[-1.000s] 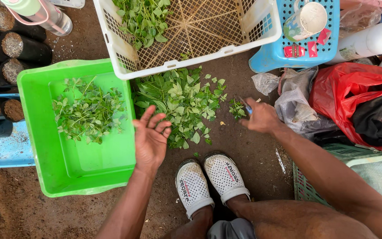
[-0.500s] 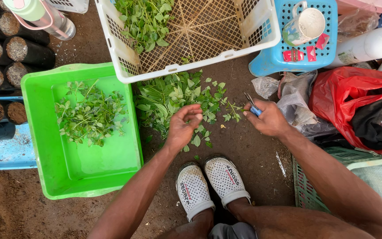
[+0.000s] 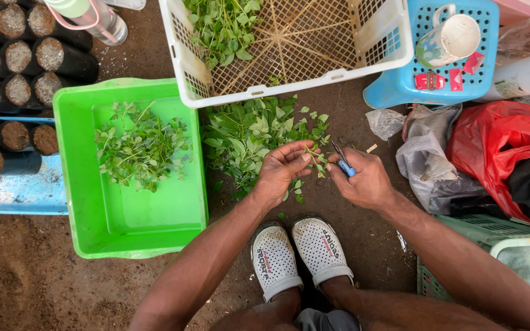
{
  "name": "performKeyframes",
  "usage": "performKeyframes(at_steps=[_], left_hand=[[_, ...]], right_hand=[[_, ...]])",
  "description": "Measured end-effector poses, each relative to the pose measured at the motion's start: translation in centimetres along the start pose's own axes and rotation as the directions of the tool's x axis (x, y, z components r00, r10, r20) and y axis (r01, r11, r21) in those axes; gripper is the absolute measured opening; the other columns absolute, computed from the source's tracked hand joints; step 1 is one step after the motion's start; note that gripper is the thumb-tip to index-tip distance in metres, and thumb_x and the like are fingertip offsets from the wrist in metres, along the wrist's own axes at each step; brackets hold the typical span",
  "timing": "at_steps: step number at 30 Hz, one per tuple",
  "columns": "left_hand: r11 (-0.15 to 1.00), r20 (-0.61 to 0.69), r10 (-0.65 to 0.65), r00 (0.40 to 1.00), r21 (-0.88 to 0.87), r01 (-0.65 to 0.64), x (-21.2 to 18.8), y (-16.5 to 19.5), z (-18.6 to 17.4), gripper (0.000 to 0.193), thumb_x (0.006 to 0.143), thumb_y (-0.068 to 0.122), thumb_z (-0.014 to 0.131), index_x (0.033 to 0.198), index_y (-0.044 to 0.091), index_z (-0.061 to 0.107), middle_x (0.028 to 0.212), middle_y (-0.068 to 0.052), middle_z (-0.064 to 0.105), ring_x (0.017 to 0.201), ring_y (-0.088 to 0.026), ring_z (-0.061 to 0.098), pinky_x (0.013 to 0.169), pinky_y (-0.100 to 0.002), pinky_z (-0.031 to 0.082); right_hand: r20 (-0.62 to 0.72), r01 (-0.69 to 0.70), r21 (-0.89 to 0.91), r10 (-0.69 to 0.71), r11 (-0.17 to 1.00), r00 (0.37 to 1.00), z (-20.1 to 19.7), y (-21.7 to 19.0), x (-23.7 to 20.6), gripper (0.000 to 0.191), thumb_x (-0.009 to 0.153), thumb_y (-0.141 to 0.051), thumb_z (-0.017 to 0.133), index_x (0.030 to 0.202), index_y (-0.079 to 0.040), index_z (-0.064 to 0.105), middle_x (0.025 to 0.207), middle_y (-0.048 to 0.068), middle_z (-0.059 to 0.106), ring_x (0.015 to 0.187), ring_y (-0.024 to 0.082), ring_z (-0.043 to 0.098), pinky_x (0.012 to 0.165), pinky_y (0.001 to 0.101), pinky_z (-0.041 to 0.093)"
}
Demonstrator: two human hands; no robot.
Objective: The person sits on the ground and uses pruning shears to trim small green plant stems, cutting off unwanted parts and placing trimmed pieces into a green water-filled tub. The person repeatedly picks stems from a white basket, trims them, and drops the cuttings on the floor.
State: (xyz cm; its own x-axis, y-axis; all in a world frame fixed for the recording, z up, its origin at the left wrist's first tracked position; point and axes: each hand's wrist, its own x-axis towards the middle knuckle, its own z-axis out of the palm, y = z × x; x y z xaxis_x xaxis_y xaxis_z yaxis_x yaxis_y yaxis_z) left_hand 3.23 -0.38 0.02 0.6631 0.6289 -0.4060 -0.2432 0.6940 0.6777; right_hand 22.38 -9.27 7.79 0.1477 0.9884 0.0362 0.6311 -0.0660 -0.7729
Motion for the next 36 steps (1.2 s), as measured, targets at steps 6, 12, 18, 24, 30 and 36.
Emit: performKeyframes(at_steps=[6, 12, 18, 24, 30, 36], left_hand=[[0.996, 0.022, -0.003, 1.000, -0.085, 0.005, -1.2, 1.0, -0.6, 0.033, 0.099, 0.010, 0.071, 0.132, 0.004, 0.069, 0.118, -0.010, 0.076, 0.101, -0.013, 0.072, 0.082, -0.025, 0.057], [0.998, 0.050, 0.042, 0.998, -0.047, -0.040, -1.7, 0.8, -1.0, 0.030, 0.099, 0.010, 0.071, 0.129, 0.004, 0.070, 0.117, -0.010, 0.077, 0.101, -0.014, 0.072, 0.083, -0.027, 0.059], [0.998, 0.012, 0.069, 0.998, 0.009, -0.069, -1.9, 0.9, -1.8, 0.030, 0.097, 0.012, 0.072, 0.126, 0.007, 0.071, 0.113, -0.006, 0.076, 0.105, -0.014, 0.073, 0.082, -0.028, 0.061], [0.979, -0.018, 0.127, 0.992, 0.160, -0.122, -1.9, 1.0, -2.1, 0.028, 0.095, 0.013, 0.075, 0.123, 0.008, 0.074, 0.107, -0.003, 0.076, 0.097, -0.010, 0.070, 0.080, -0.026, 0.059], [0.968, -0.022, 0.159, 0.987, 0.199, -0.152, -2.0, 0.8, -1.9, 0.026, 0.094, 0.010, 0.076, 0.120, 0.007, 0.074, 0.096, -0.001, 0.073, 0.087, -0.008, 0.066, 0.078, -0.025, 0.058], [0.962, -0.018, 0.175, 0.984, 0.218, -0.167, -2.1, 0.7, -1.9, 0.025, 0.093, 0.005, 0.077, 0.118, 0.005, 0.074, 0.095, -0.001, 0.072, 0.085, -0.008, 0.066, 0.077, -0.025, 0.058]], right_hand=[[0.095, -0.110, 0.108, 0.100, 0.988, 0.990, 0.9, -1.0, -0.1, 0.014, 0.087, -0.012, 0.077, 0.096, -0.003, 0.069, 0.064, 0.007, 0.062, 0.055, 0.012, 0.057, 0.051, 0.0322, 0.047], [0.137, -0.086, 0.129, 0.068, 0.988, 0.988, 1.0, -2.4, 0.3, 0.016, 0.087, -0.013, 0.077, 0.095, -0.003, 0.068, 0.064, 0.005, 0.062, 0.055, 0.008, 0.056, 0.050, 0.0303, 0.046], [0.525, -0.538, 0.293, 0.337, 0.790, 0.781, 0.2, -3.6, 0.9, 0.022, 0.098, -0.027, 0.058, 0.104, -0.007, 0.066, 0.061, 0.002, 0.063, 0.048, 0.010, 0.062, 0.043, 0.0273, 0.047], [0.649, -0.632, 0.186, 0.389, 0.752, 0.654, 0.5, -3.2, 1.5, 0.036, 0.102, -0.036, 0.052, 0.100, -0.004, 0.068, 0.057, 0.005, 0.062, 0.042, 0.013, 0.058, 0.040, 0.0286, 0.045], [0.655, -0.629, 0.163, 0.394, 0.760, 0.645, 1.0, -2.6, 1.5, 0.037, 0.102, -0.037, 0.052, 0.099, -0.004, 0.068, 0.056, 0.004, 0.061, 0.041, 0.013, 0.057, 0.039, 0.0292, 0.043], [0.647, -0.623, 0.145, 0.403, 0.768, 0.647, 1.2, -2.6, 1.7, 0.037, 0.102, -0.037, 0.053, 0.096, -0.004, 0.068, 0.054, 0.004, 0.060, 0.040, 0.013, 0.057, 0.038, 0.0296, 0.043]])
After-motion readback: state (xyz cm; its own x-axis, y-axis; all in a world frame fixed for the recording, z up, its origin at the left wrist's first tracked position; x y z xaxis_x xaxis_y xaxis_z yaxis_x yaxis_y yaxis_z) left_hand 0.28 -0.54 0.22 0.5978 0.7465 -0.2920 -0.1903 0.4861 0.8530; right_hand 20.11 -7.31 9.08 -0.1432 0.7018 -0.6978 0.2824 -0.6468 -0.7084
